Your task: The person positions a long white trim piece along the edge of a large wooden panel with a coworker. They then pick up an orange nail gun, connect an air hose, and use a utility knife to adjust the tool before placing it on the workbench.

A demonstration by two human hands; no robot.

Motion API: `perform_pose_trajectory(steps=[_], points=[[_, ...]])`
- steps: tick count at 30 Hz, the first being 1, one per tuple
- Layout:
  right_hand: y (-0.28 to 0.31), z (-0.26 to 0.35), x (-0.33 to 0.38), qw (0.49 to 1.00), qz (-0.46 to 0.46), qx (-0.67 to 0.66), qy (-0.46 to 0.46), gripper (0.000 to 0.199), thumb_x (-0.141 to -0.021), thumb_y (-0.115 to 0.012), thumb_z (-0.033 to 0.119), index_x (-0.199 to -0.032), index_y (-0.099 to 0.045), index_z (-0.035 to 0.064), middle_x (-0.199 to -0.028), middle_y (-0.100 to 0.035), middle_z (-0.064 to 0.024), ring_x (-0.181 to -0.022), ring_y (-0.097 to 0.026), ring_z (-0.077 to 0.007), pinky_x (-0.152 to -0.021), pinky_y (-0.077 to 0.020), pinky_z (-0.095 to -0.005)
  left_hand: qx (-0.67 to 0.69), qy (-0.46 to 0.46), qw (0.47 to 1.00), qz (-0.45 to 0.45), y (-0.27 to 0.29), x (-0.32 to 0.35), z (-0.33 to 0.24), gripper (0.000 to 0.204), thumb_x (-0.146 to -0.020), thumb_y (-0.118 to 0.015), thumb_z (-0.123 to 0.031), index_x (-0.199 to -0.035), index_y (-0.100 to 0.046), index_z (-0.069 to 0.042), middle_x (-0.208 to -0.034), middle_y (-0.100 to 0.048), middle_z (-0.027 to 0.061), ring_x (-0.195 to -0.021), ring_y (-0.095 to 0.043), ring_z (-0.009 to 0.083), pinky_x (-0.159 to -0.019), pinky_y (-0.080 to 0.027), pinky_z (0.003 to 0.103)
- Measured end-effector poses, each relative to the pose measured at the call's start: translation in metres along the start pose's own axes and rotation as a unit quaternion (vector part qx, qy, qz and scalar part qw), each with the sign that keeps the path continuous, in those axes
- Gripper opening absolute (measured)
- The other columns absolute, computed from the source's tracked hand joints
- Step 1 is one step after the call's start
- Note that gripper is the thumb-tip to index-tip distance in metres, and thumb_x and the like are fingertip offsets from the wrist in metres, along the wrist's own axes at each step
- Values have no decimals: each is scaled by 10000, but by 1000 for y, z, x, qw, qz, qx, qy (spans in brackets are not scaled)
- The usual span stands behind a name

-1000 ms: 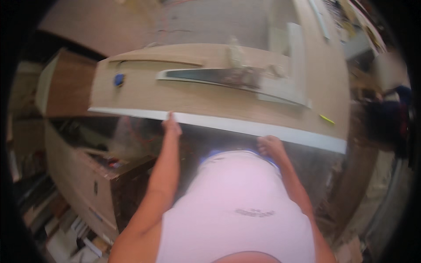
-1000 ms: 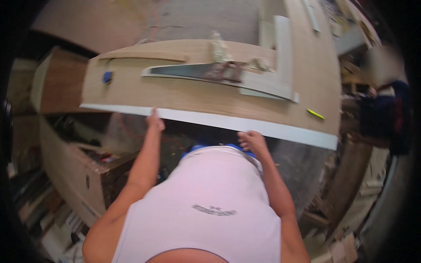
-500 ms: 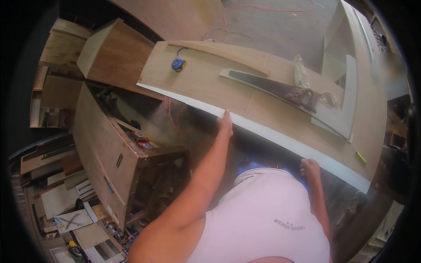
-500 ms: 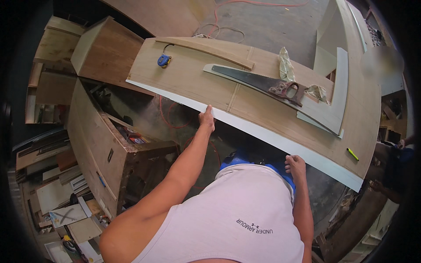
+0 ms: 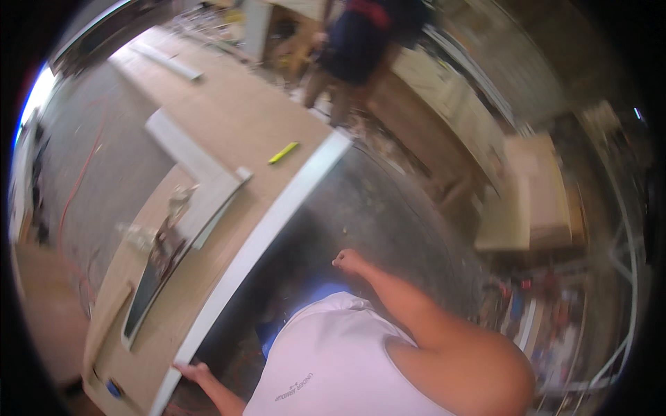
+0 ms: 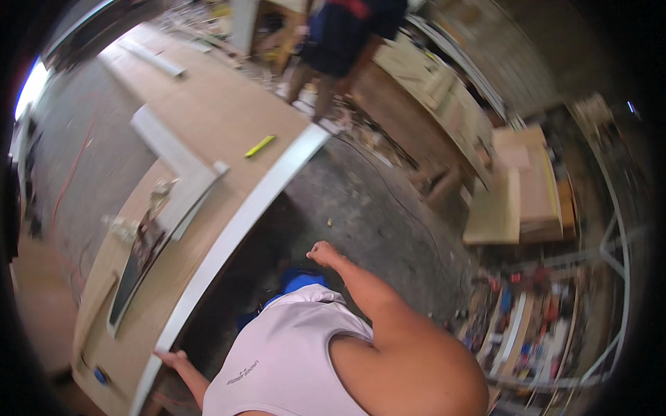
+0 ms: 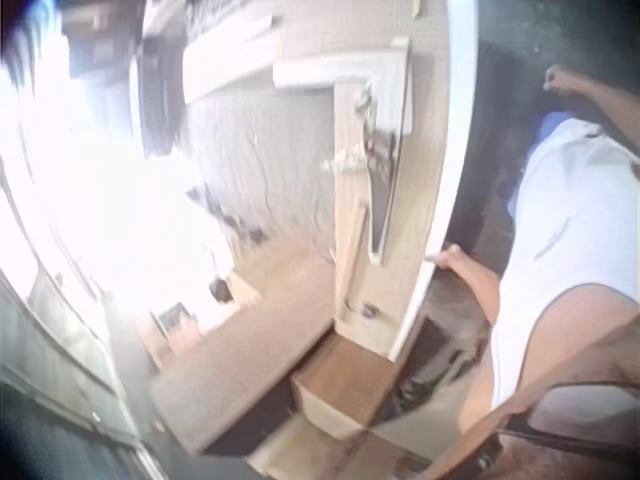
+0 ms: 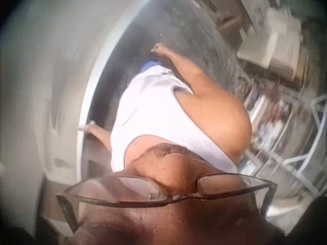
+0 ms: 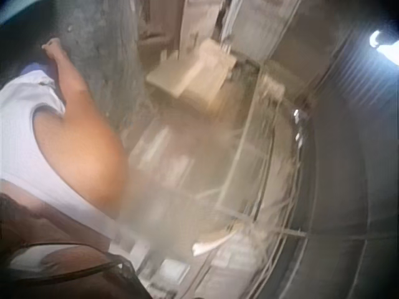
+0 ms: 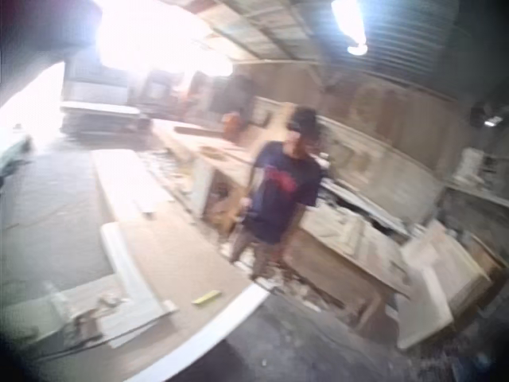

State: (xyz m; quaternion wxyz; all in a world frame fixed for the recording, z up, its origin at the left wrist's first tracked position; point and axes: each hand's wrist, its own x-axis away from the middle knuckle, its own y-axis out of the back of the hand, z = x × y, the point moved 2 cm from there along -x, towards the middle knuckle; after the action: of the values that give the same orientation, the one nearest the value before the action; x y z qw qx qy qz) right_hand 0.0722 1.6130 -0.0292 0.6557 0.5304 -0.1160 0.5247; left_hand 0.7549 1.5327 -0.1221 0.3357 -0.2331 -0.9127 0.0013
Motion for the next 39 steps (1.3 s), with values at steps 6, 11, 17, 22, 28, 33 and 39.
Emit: perform_pose_trajectory(steps=[6,11,17,22,28,33,39], points=[[-5,-161,40,973,-37,-148,-175,250,-856,-679,242,-809,-661,-3,-667,-621,-76,-498,-565,-174,-443,-463,-326,-13,251,955,159,-16,80,50,776,-814,-635,-628,-1307,-500,-44,-1248,-566,129,-1130,-545,301,-932,-471,405],[-46,-270,100,917,-75,-306,-247,254,-867,-663,258,-810,-664,11,-639,-606,-71,-482,-553,-173,-428,-453,-319,-355,297,833,302,-89,161,151,715,-817,-631,-586,-1278,-515,-51,-1200,-575,117,-1092,-557,290,-906,-480,400],[-63,-374,159,925,-154,-312,-153,387,-822,-616,366,-734,-668,-8,-611,-607,-129,-588,-605,-242,-590,-473,-400,-546,268,638,472,-182,320,307,643,-820,-627,-536,-1243,-534,-60,-1143,-585,102,-1047,-572,277,-875,-491,393],[-62,-496,212,889,-161,-366,-224,407,-843,-603,352,-714,-654,-30,-619,-613,-152,-610,-612,-250,-602,-470,-425,-618,216,495,571,-225,472,422,583,-822,-624,-494,-1213,-549,-67,-1096,-594,90,-1009,-584,266,-849,-500,388],[-57,-611,234,807,-248,-452,-288,338,-880,-582,361,-874,-707,47,-745,-673,-128,-675,-643,-281,-670,-510,-428,-698,93,329,629,-243,621,540,512,-825,-620,-443,-1178,-568,-76,-1039,-604,75,-964,-599,254,-817,-510,381],[-133,-719,220,879,-294,-180,-329,317,-873,-635,386,-972,-700,92,-920,-695,-111,-913,-647,-300,-809,-506,-434,-727,62,185,658,-207,708,634,453,-828,-617,-402,-1148,-583,-83,-991,-612,63,-927,-611,243,-791,-519,376],[-105,-680,286,601,-262,-656,-374,205,-897,-551,320,-1018,-637,179,-837,-583,-55,-816,-563,-247,-682,-455,-409,-712,-108,-106,685,-213,781,727,383,-831,-613,-351,-1113,-602,-92,-934,-622,48,-881,-626,230,-760,-530,369]])
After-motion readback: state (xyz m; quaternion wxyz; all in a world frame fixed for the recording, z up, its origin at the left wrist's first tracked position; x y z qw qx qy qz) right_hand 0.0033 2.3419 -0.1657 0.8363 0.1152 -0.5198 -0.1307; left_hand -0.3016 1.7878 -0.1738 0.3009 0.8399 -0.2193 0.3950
